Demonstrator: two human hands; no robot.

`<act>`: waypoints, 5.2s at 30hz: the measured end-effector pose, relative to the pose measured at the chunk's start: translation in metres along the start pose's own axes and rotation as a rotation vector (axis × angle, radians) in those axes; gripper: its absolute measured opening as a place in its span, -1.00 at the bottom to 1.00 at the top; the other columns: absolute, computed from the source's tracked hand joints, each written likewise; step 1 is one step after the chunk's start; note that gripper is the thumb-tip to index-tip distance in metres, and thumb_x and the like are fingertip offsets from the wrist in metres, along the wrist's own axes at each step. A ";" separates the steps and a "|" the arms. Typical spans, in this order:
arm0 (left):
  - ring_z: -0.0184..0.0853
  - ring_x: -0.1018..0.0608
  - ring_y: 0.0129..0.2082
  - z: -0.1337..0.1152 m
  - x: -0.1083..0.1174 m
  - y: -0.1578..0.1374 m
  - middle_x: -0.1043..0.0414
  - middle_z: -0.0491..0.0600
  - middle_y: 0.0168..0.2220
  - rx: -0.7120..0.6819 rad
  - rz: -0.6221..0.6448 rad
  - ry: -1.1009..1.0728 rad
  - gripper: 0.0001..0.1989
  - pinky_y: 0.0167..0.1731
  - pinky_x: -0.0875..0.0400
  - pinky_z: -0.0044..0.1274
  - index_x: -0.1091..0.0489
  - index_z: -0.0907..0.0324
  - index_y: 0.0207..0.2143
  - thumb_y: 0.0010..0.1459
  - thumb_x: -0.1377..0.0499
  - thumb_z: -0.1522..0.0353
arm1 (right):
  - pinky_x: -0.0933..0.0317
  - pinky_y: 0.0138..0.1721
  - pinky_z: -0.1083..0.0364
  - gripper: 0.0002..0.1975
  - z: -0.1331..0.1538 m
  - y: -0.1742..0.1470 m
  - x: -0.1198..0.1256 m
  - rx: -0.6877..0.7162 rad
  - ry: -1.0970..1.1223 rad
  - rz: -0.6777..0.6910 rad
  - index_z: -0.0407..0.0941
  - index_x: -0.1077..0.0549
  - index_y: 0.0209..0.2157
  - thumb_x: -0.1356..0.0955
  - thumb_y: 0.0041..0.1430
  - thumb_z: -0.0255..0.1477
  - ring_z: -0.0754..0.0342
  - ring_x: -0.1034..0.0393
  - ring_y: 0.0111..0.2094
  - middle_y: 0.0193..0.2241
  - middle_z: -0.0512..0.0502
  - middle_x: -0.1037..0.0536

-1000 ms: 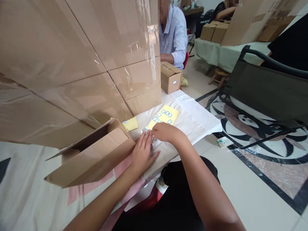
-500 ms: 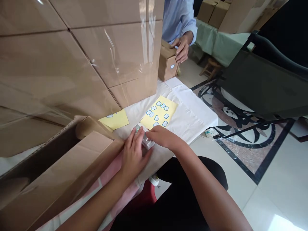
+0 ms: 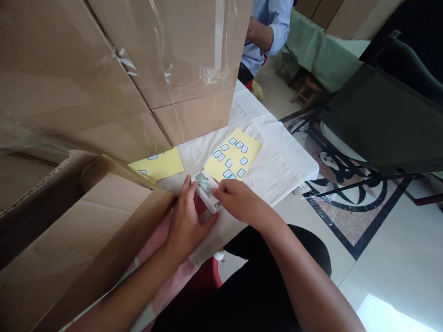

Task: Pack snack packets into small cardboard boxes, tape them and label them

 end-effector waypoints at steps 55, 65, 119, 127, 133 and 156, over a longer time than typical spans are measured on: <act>0.12 -0.14 0.39 -0.008 -0.001 -0.003 0.07 0.18 0.43 -0.178 -0.070 0.231 -0.43 0.17 -0.36 -0.06 -0.23 0.07 0.28 0.23 -0.20 0.29 | 0.02 -0.40 0.09 -0.73 0.014 -0.044 0.003 0.018 -0.095 -0.061 -0.10 -0.14 -0.52 -0.25 0.27 -0.45 0.15 -0.12 -0.43 -0.51 0.07 -0.28; 0.14 -0.15 0.39 -0.011 0.001 -0.005 0.06 0.18 0.43 -0.170 -0.068 0.253 -0.43 0.17 -0.38 -0.07 -0.26 0.05 0.25 0.19 -0.25 0.26 | -0.03 -0.37 0.10 -0.75 0.012 -0.052 0.007 0.049 -0.129 -0.050 -0.10 -0.21 -0.48 -0.23 0.32 -0.40 0.12 -0.19 -0.39 -0.42 0.01 -0.42; 0.35 -0.34 0.24 -0.018 0.010 -0.003 -0.10 0.41 0.34 -0.305 -0.135 0.196 -0.45 0.07 -0.38 0.10 -0.45 0.27 0.12 0.21 -0.23 0.10 | -0.27 -0.48 0.23 -0.75 -0.038 -0.019 -0.014 -0.111 0.426 0.152 -0.20 -0.46 -0.45 -0.47 0.24 -0.36 0.18 -0.52 -0.54 -0.55 0.07 -0.57; 0.35 -0.34 0.23 -0.021 0.013 -0.004 -0.11 0.41 0.32 -0.295 -0.129 0.203 -0.42 0.05 -0.39 0.08 -0.43 0.28 0.13 0.23 -0.18 0.06 | -0.22 -0.50 0.24 -0.74 -0.031 -0.026 -0.016 -0.072 0.531 0.080 -0.17 -0.41 -0.48 -0.45 0.23 -0.37 0.23 -0.45 -0.58 -0.53 0.08 -0.57; 0.28 -0.30 0.25 -0.020 0.011 -0.003 -0.12 0.39 0.32 -0.288 -0.134 0.199 -0.44 0.09 -0.37 0.01 -0.43 0.25 0.13 0.22 -0.21 0.08 | -0.25 -0.47 0.26 -0.74 -0.026 -0.031 -0.016 -0.101 0.519 0.058 -0.20 -0.42 -0.52 -0.37 0.28 -0.51 0.26 -0.42 -0.58 -0.59 0.08 -0.53; 0.20 -0.25 0.30 -0.018 0.009 -0.003 -0.06 0.30 0.35 -0.210 -0.063 0.202 -0.46 0.18 -0.28 -0.07 -0.38 0.18 0.18 0.19 -0.26 0.17 | -0.29 -0.44 0.25 -0.81 -0.034 -0.031 -0.014 0.017 0.393 0.107 -0.19 -0.49 -0.50 -0.40 0.19 -0.46 0.18 -0.52 -0.40 -0.44 -0.04 -0.63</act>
Point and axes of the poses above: each hand's wrist, its own y-axis towards the middle knuckle, its own x-axis out of the back of the hand, z = x × y, the point moved 6 cm from there along y, towards the middle knuckle
